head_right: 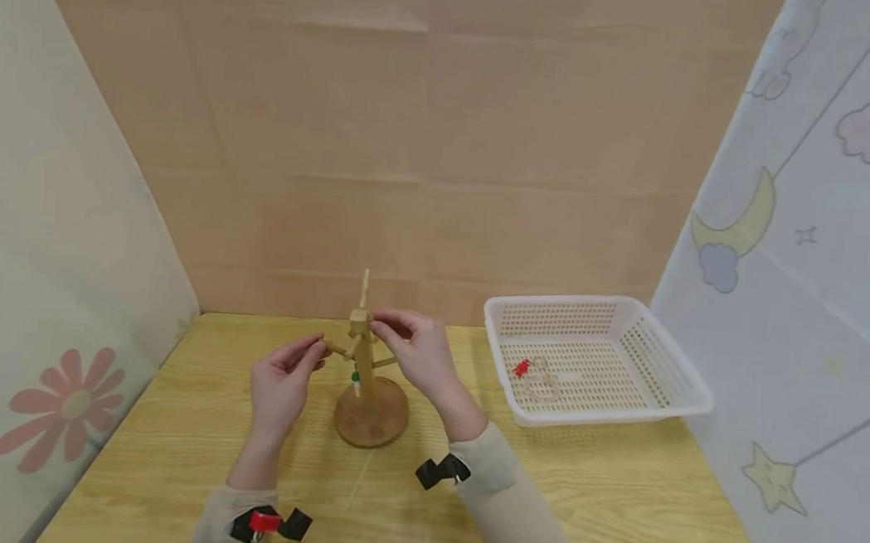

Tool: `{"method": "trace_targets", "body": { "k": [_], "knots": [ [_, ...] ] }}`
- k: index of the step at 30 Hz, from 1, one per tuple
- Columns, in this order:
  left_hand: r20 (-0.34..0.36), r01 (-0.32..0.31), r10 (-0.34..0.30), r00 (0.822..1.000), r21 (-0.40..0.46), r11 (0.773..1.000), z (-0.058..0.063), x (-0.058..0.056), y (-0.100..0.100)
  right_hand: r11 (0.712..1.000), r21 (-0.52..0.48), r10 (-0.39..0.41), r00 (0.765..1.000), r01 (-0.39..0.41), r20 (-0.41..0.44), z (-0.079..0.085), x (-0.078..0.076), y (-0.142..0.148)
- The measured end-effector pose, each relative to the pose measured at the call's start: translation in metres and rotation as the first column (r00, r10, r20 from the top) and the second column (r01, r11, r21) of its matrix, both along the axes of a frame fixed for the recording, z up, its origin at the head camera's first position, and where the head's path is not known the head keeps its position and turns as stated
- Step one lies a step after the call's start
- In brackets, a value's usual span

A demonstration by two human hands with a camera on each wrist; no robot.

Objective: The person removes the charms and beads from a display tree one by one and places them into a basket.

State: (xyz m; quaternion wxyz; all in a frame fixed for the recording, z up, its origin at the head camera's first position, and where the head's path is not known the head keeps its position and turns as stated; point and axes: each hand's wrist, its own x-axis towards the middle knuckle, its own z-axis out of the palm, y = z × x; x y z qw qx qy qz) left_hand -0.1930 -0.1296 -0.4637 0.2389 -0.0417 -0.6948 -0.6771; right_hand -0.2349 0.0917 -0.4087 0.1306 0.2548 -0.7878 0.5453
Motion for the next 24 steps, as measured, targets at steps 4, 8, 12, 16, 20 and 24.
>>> {"method": "trace_targets", "body": {
  "k": [4, 8, 12, 16, 20, 24],
  "knots": [
    [0.0, -0.002, 0.002, 1.0, -0.007, 1.0, 0.0002, -0.0008, -0.0002, 1.0, 0.008, -0.005, 1.0, 0.005, 0.011, 0.0, -0.0008, 0.0004],
    [-0.015, 0.006, -0.006, 1.0, -0.003, 1.0, 0.0014, -0.0004, 0.0004, 1.0, 0.013, -0.008, 1.0, 0.008, -0.001, 0.0014, 0.0, 0.0009],
    [-0.014, 0.01, -0.01, 1.0, 0.005, 1.0, 0.0025, 0.0001, 0.001, 1.0, 0.019, -0.02, 1.0, 0.021, -0.013, 0.0024, -0.0001, 0.0002],
    [-0.011, 0.01, -0.01, 1.0, 0.007, 1.0, 0.0031, -0.0002, 0.0013, 0.999, 0.024, -0.034, 0.999, 0.035, -0.026, 0.0035, -0.0008, -0.0006],
    [-0.007, 0.004, -0.003, 1.0, 0.006, 1.0, 0.003, -0.0001, 0.0013, 0.999, 0.024, -0.037, 0.999, 0.038, -0.032, 0.0045, -0.0014, -0.0015],
    [0.015, -0.006, 0.006, 1.0, 0.008, 1.0, 0.0022, -0.001, 0.0021, 0.999, 0.025, -0.033, 0.999, 0.034, -0.025, 0.0056, -0.0028, -0.0018]
  ]
}}
